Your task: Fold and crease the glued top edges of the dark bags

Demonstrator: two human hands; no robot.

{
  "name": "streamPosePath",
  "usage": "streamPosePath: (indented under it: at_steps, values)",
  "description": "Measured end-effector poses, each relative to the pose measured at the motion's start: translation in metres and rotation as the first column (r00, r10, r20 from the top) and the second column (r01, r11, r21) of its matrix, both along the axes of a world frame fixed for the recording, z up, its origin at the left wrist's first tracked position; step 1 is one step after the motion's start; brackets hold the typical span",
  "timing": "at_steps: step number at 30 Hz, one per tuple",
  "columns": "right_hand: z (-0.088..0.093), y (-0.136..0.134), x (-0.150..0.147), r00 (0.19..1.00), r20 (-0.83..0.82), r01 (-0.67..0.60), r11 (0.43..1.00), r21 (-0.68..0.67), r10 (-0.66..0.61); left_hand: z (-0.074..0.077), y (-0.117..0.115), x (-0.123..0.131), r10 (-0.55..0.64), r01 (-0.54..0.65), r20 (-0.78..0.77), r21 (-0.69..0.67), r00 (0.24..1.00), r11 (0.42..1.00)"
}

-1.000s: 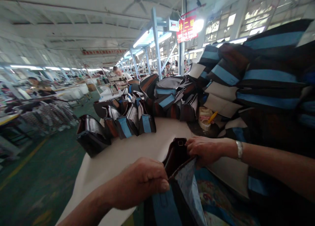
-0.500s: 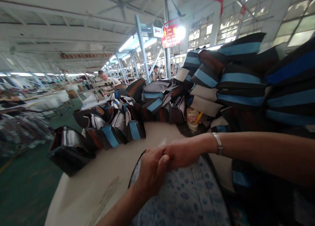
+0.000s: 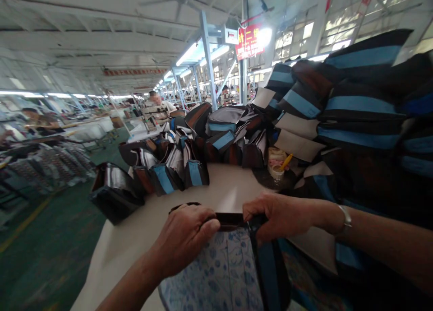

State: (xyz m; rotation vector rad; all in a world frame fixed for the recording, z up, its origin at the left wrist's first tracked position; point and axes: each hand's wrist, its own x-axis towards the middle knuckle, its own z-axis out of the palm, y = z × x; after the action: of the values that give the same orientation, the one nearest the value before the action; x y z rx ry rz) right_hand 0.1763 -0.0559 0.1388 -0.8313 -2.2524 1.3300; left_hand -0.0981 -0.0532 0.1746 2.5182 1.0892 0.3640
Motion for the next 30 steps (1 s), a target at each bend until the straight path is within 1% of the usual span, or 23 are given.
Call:
streamPosePath:
  at_steps: [1,2,4,5,7,9,12,14,16,18,21,23,26,30]
  values:
    - [0.002,-0.005,-0.005,1.0,-0.015,0.024,1.0,0.008,-0.023,0.007,-0.006,0.005,-0.049,0.048,-0.041,-0.014,0.998,0.999]
    - [0.005,-0.01,-0.009,0.999,-0.03,0.039,0.999,0.007,-0.039,0.013,-0.012,0.009,-0.092,0.089,-0.044,-0.048,0.995,0.995]
    - [0.012,-0.015,-0.014,0.997,-0.052,0.049,0.999,0.007,-0.048,0.021,-0.02,0.017,-0.143,0.144,0.021,-0.174,0.99,0.974]
    - [0.016,-0.017,-0.015,0.997,-0.055,0.048,0.999,0.015,-0.047,0.024,-0.022,0.02,-0.147,0.161,0.07,-0.253,0.987,0.954]
    - [0.02,-0.019,-0.017,0.997,-0.055,0.056,0.998,0.021,-0.055,0.024,-0.023,0.022,-0.132,0.186,0.157,-0.403,0.979,0.896]
    - [0.022,-0.021,-0.017,0.996,-0.053,0.078,0.997,0.022,-0.077,0.021,-0.02,0.022,-0.094,0.185,0.197,-0.52,0.976,0.834]
    - [0.02,-0.025,-0.017,0.995,-0.012,0.1,0.995,-0.012,-0.1,0.013,-0.017,0.022,-0.016,0.165,0.238,-0.624,0.971,0.764]
    - [0.019,-0.028,-0.017,0.992,0.031,0.12,0.992,-0.025,-0.119,0.008,-0.018,0.023,0.046,0.149,0.269,-0.659,0.962,0.737]
    - [0.02,-0.03,-0.017,0.99,0.049,0.134,0.991,0.003,-0.134,0.006,-0.021,0.025,0.089,0.138,0.292,-0.671,0.952,0.728]
    - [0.022,-0.03,-0.017,0.994,0.007,0.11,0.994,0.03,-0.11,0.005,-0.025,0.025,0.125,0.125,0.309,-0.676,0.943,0.726]
    - [0.027,-0.029,-0.018,0.993,-0.119,0.013,1.0,-0.019,-0.015,0.005,-0.029,0.026,0.161,0.115,0.326,-0.685,0.932,0.72]
    - [0.029,-0.028,-0.018,0.989,-0.148,0.007,1.0,-0.021,-0.01,0.005,-0.029,0.026,0.186,0.101,0.326,-0.695,0.927,0.712]
    - [0.028,-0.027,-0.02,0.991,-0.131,0.032,0.999,0.005,-0.031,0.004,-0.029,0.026,0.199,0.097,0.334,-0.693,0.921,0.714]
    - [0.022,-0.027,-0.021,0.99,-0.139,0.028,0.998,-0.059,-0.036,0.004,-0.028,0.026,0.175,0.14,0.37,-0.684,0.912,0.716]
